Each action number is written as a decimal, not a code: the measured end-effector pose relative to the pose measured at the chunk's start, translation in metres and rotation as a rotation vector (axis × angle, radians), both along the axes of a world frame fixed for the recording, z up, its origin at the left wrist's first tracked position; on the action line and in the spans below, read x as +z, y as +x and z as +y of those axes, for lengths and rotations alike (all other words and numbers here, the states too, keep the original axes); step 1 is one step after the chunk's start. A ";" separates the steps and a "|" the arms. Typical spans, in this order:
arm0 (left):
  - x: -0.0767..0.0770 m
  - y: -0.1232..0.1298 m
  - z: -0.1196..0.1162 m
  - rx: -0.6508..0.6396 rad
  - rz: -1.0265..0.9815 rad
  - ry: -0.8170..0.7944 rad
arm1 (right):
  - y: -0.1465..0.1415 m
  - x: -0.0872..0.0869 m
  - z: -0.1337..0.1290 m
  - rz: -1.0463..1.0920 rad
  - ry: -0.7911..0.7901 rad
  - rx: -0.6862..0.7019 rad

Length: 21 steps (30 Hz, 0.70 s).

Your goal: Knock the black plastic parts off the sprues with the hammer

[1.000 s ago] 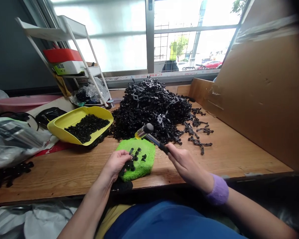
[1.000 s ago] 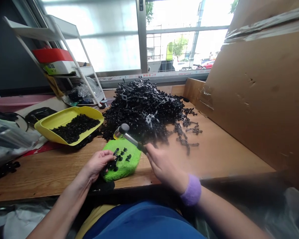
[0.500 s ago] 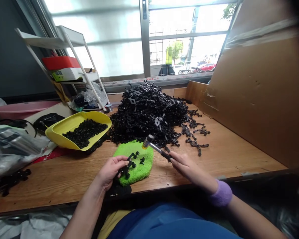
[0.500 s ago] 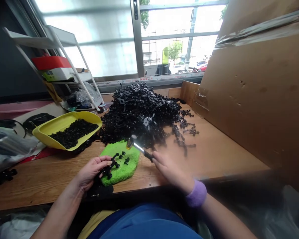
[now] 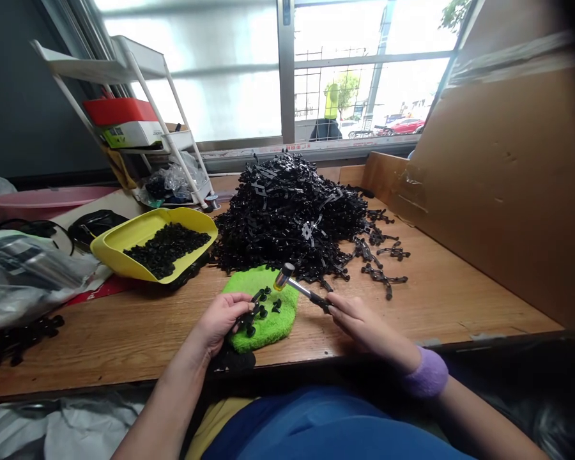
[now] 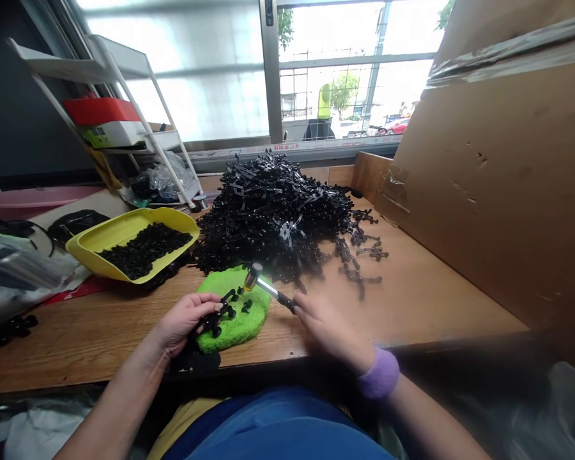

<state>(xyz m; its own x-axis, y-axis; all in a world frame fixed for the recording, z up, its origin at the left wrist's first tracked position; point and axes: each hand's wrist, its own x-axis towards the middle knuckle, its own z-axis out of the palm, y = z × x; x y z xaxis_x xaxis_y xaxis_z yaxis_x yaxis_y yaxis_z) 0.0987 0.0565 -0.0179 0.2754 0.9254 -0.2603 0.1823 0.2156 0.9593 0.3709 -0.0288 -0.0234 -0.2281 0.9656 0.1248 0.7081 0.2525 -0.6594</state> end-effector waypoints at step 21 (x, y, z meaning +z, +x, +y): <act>0.000 0.002 0.000 0.045 0.043 -0.048 | -0.027 0.024 0.020 -0.390 0.163 0.035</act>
<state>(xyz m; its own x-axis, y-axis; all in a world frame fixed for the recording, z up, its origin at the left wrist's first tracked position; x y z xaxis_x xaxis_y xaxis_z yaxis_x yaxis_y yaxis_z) 0.1003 0.0561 -0.0179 0.2215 0.9228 -0.3152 0.2126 0.2698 0.9392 0.3443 -0.0088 0.0004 -0.3210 0.9311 0.1734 0.8859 0.3599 -0.2927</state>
